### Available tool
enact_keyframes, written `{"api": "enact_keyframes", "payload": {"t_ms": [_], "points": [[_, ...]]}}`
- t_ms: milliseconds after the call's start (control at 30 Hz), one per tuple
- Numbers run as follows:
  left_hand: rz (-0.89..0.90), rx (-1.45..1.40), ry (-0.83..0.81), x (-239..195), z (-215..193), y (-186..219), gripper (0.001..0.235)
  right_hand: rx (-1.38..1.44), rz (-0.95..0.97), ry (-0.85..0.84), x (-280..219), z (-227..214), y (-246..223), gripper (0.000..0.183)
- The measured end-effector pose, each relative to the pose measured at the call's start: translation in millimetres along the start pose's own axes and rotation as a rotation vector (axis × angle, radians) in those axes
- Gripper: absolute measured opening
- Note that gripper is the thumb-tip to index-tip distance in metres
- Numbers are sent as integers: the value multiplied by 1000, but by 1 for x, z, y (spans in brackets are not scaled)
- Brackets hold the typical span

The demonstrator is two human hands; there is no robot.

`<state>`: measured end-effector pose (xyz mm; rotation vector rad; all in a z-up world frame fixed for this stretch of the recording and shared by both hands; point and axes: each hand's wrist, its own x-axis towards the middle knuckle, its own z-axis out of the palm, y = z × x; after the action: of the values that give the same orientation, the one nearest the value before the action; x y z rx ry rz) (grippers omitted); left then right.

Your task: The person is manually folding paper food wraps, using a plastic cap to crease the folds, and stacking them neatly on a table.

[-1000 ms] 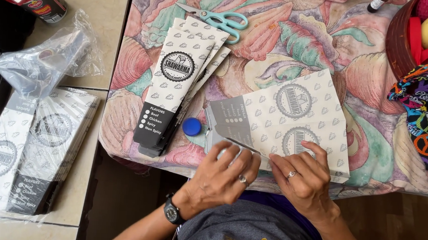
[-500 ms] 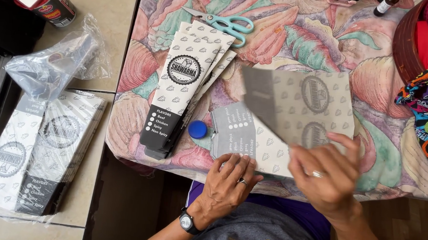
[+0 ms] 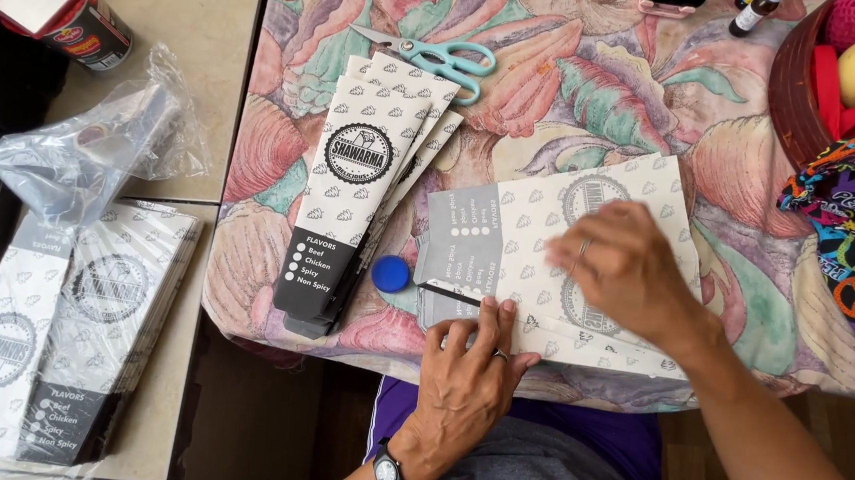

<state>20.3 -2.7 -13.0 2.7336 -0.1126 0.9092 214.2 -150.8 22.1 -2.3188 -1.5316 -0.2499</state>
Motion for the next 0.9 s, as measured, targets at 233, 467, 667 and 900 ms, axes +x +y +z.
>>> {"api": "enact_keyframes", "payload": {"t_ms": [233, 467, 667, 900], "points": [[-2, -14, -10, -4, 2, -1, 56, 73, 167, -23, 52, 25, 80, 17], [-13, -10, -18, -5, 4, -3, 55, 80, 170, -44, 48, -14, 42, 10], [-40, -69, -50, -7, 2, -6, 54, -169, -86, 213, -13, -32, -54, 6], [42, -90, 25, -4, -2, -9, 44, -190, -63, 364, -37, -6, -94, 5]]}}
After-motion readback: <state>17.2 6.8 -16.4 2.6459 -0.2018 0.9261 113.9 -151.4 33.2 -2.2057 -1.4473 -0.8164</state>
